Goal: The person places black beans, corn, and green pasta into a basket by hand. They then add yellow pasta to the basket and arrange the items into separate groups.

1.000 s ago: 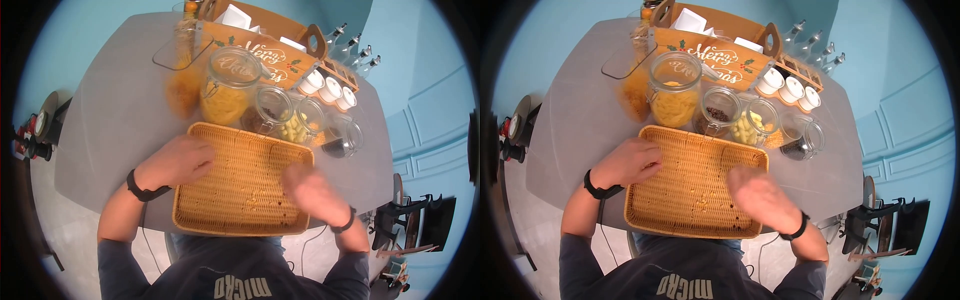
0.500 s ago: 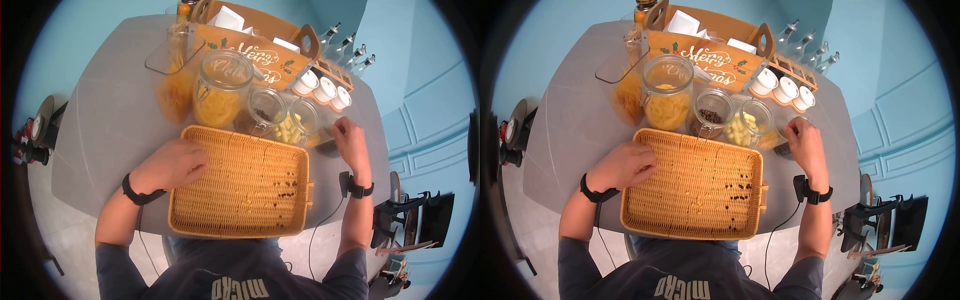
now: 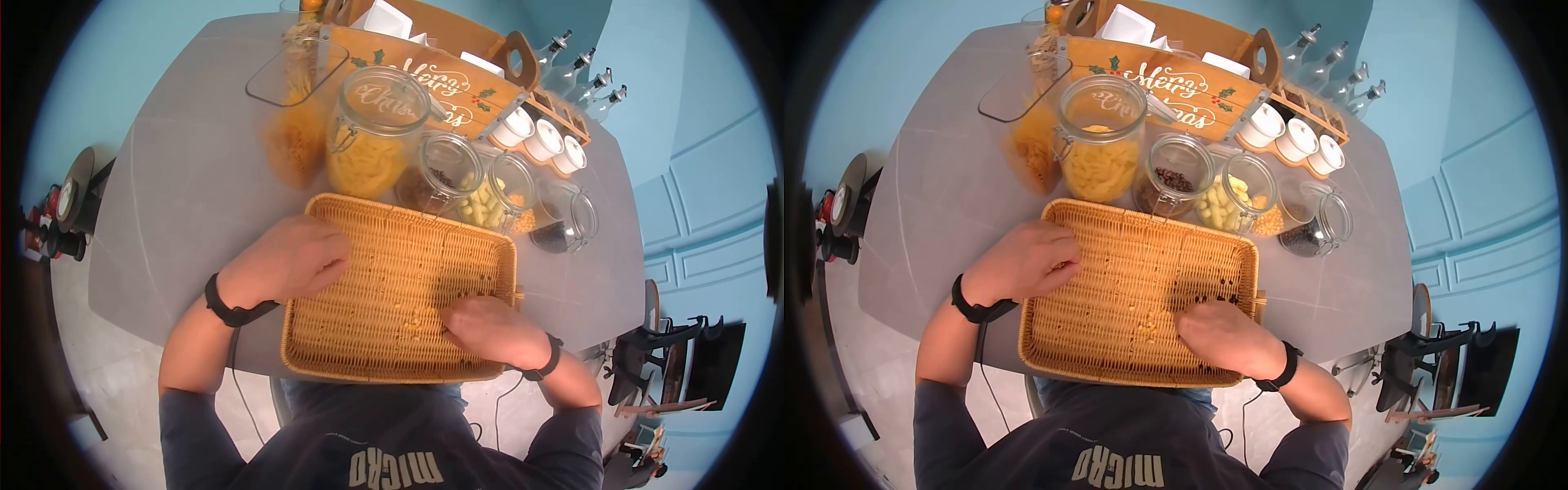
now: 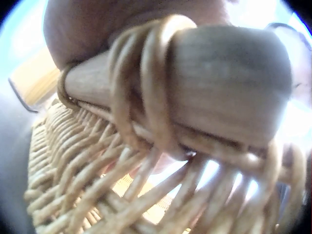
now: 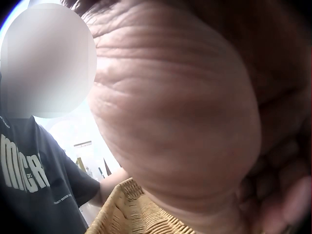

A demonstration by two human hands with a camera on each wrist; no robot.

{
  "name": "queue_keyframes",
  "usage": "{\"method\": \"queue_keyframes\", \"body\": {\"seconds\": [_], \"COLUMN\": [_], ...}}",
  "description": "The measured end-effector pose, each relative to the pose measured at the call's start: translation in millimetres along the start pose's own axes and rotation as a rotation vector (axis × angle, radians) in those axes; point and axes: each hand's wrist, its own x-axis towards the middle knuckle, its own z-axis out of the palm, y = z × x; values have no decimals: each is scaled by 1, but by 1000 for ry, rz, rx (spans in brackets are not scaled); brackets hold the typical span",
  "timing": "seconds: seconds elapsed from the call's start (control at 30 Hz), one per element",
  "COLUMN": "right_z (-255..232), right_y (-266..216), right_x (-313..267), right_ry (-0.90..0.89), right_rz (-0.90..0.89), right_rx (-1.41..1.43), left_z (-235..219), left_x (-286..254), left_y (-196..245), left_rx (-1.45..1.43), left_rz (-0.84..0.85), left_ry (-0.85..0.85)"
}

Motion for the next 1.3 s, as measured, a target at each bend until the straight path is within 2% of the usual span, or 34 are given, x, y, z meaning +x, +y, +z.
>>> {"method": "queue_keyframes", "body": {"seconds": [0.17, 0.47, 0.57, 0.67, 0.77, 1.07, 1.17, 1.23, 1.3], "right_z": [-2, 2, -4, -9, -1, -13, -38, -65, -82], "right_y": [-5, -9, -7, -10, 0, -3, 11, 20, 49], "right_x": [0, 1, 7, 16, 23, 14, -1, -17, -32], "right_ry": [39, 94, 229, 236, 201, 193, 262, 584, 736], "right_rz": [-91, -132, -102, -23, -86, -49, 183, 293, 443], "right_rx": [-50, -98, -56, -45, -48, -12, -49, -50, -26], "left_z": [-2, 0, 0, 1, -1, 1, 0, 1, 0], "left_x": [1, 0, 0, 0, 0, -1, 1, 2, 2], "left_y": [2, -1, -1, -1, 0, -2, 0, 0, 1], "left_rx": [7, 1, 5, 11, 6, -2, 0, 7, 13], "left_rz": [0, 10, 15, 15, 8, 10, 9, 6, 2], "left_ry": [-4, 3, 0, -4, -9, -3, -15, -17, -19]}}
